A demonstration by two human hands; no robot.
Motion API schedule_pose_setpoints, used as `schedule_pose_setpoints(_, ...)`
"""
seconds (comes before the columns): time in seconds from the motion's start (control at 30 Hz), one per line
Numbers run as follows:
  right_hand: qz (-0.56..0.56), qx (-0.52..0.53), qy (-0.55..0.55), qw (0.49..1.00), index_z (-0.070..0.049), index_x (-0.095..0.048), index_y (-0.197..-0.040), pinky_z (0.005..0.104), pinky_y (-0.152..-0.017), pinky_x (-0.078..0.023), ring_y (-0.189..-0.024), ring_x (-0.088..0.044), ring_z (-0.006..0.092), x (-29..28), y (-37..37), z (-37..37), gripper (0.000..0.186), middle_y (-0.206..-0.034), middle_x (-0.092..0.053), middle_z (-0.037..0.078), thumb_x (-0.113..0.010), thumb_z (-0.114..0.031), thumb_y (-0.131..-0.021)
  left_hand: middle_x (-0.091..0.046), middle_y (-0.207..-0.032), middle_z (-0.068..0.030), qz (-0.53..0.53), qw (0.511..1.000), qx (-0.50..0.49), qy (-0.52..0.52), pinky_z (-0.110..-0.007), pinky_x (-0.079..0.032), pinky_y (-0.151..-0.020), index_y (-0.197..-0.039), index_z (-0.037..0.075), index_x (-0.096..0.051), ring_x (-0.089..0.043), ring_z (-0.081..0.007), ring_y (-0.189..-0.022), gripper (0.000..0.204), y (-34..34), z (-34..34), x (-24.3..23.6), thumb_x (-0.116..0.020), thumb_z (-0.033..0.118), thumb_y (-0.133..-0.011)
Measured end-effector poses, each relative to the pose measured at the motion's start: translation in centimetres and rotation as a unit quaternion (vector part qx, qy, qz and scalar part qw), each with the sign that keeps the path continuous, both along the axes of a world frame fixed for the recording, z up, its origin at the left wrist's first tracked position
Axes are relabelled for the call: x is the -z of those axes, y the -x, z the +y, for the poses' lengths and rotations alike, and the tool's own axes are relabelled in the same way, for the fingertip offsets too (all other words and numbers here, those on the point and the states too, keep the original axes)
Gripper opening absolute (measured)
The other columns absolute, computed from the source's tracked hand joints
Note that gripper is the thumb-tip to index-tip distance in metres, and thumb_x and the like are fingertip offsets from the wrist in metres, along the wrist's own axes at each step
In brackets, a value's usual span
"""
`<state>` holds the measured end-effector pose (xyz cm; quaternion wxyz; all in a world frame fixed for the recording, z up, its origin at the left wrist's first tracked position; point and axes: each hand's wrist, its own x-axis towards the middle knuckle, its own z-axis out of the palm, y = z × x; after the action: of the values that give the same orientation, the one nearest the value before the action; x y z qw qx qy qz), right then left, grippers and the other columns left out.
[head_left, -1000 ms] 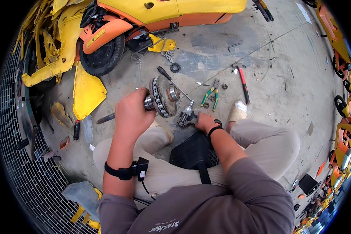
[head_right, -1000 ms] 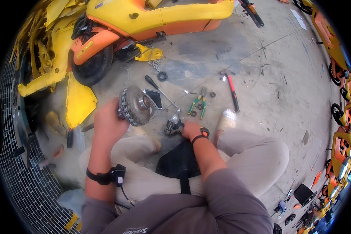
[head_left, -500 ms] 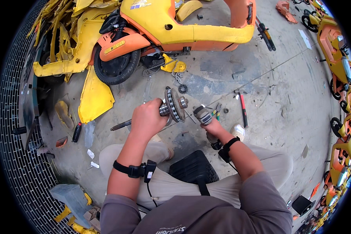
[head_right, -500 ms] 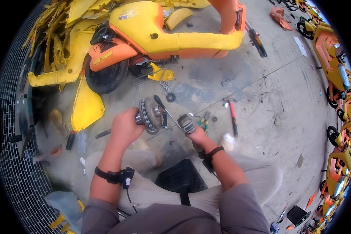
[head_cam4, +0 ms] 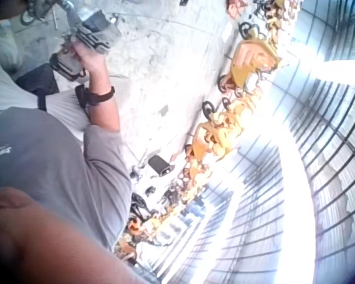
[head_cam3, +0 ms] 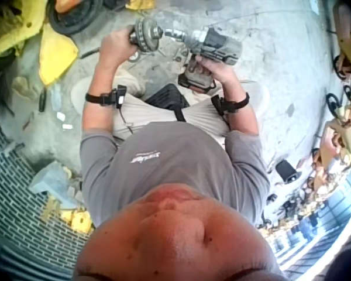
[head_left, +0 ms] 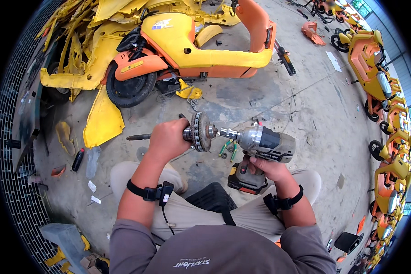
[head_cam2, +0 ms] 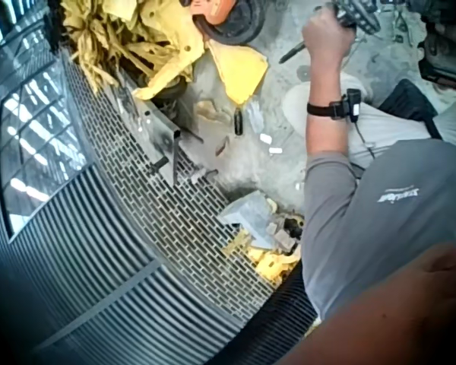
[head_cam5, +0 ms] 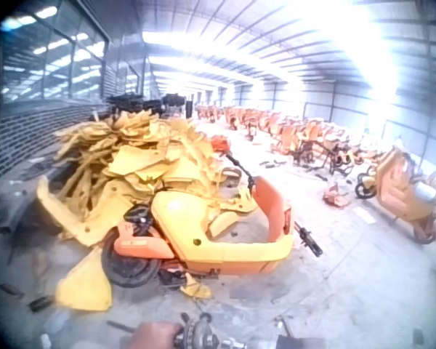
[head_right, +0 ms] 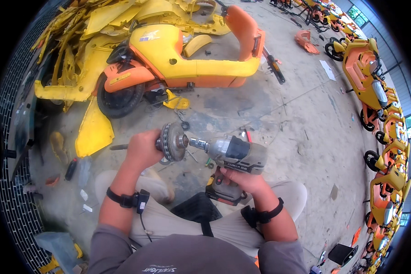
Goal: The person places a sprocket and a chain onto a metal shaft, fits a round metal component over them, and uses an impact driver to tighten the assembly.
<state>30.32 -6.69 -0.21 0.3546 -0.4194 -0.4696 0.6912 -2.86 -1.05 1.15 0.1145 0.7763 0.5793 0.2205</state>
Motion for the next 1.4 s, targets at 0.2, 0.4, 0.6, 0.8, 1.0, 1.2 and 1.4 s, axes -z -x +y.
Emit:
schedule_pose_setpoints(0.2,0.042,-0.011,0.032,0.999,0.003,-0.063,-0.119,0.0295,-0.059,-0.052,-0.060,-0.064,0.0171,0.3,0.0,-0.5,0.039,-0.092,-0.073,0.015,-0.077,-0.023,-0.093,-0.071,-0.079,-0.0124,0.003,0.999,0.029,-0.018,-0.047,-0.056,-0.065,-0.085,0.009,-0.068,-0.070,-0.0360,-0.076,0.020,-0.3,-0.9,-0.1,-0.077,0.015,-0.069)
schedule_pose_setpoints(0.4,0.088,-0.012,0.099,0.991,0.004,-0.065,-0.117,0.0303,-0.056,-0.051,-0.059,-0.064,0.0175,0.2,0.1,-0.2,0.040,-0.096,-0.073,0.020,-0.078,-0.018,-0.087,-0.068,-0.075,-0.0132,0.014,0.998,0.049,-0.031,-0.048,-0.054,-0.064,-0.083,0.010,-0.065,-0.068,-0.0373,-0.074,0.023,-0.5,-1.0,0.6,-0.078,0.015,-0.065)
schedule_pose_setpoints(0.6,0.126,-0.036,0.147,0.980,0.004,-0.066,-0.115,0.0297,-0.057,-0.050,-0.057,-0.059,0.0153,0.2,0.5,0.1,0.039,-0.113,-0.070,0.026,-0.077,-0.015,-0.083,-0.068,-0.072,-0.0102,0.041,0.996,0.061,-0.043,-0.046,-0.056,-0.063,-0.083,0.010,-0.066,-0.069,-0.0332,-0.071,0.020,-0.6,-1.1,1.8,-0.077,0.016,-0.067)
schedule_pose_setpoints(0.8,0.130,-0.068,0.146,0.978,0.004,-0.067,-0.113,0.0302,-0.059,-0.050,-0.060,-0.060,0.0163,2.2,-0.9,0.1,0.035,-0.111,-0.071,0.021,-0.075,-0.012,-0.084,-0.068,-0.073,-0.0109,0.041,0.995,0.080,-0.030,-0.046,-0.056,-0.063,-0.084,0.011,-0.067,-0.069,-0.0339,-0.071,0.020,-0.8,-0.7,2.1,-0.077,0.016,-0.067)
schedule_pose_setpoints(1.0,0.176,-0.042,0.216,0.959,0.004,-0.064,-0.115,0.0317,-0.058,-0.049,-0.059,-0.058,0.0170,1.0,-0.2,-0.2,0.037,-0.112,-0.069,0.025,-0.073,-0.012,-0.082,-0.067,-0.074,-0.0103,0.063,0.994,0.067,-0.056,-0.046,-0.056,-0.063,-0.084,0.011,-0.067,-0.069,-0.0348,-0.071,0.019,-0.4,-0.6,2.4,-0.076,0.013,-0.068)
schedule_pose_setpoints(1.2,0.160,-0.047,0.199,0.966,0.003,-0.065,-0.110,0.0328,-0.056,-0.047,-0.057,-0.056,0.0171,1.0,-0.3,-0.3,0.035,-0.111,-0.068,0.025,-0.073,-0.015,-0.081,-0.067,-0.074,-0.0099,0.051,0.993,0.082,-0.067,-0.045,-0.056,-0.062,-0.083,0.010,-0.067,-0.069,-0.0339,-0.071,0.018,-0.6,-0.7,1.6,-0.075,0.011,-0.067)
schedule_pose_setpoints(1.4,0.213,-0.046,0.251,0.943,0.003,-0.063,-0.111,0.0327,-0.055,-0.048,-0.056,-0.056,0.0176,1.9,-0.4,-0.7,0.035,-0.108,-0.068,0.025,-0.071,-0.014,-0.081,-0.066,-0.073,-0.0092,0.072,0.991,0.067,-0.090,-0.045,-0.056,-0.061,-0.084,0.011,-0.065,-0.070,-0.0326,-0.070,0.019,-0.8,-0.9,2.3,-0.075,0.011,-0.067)
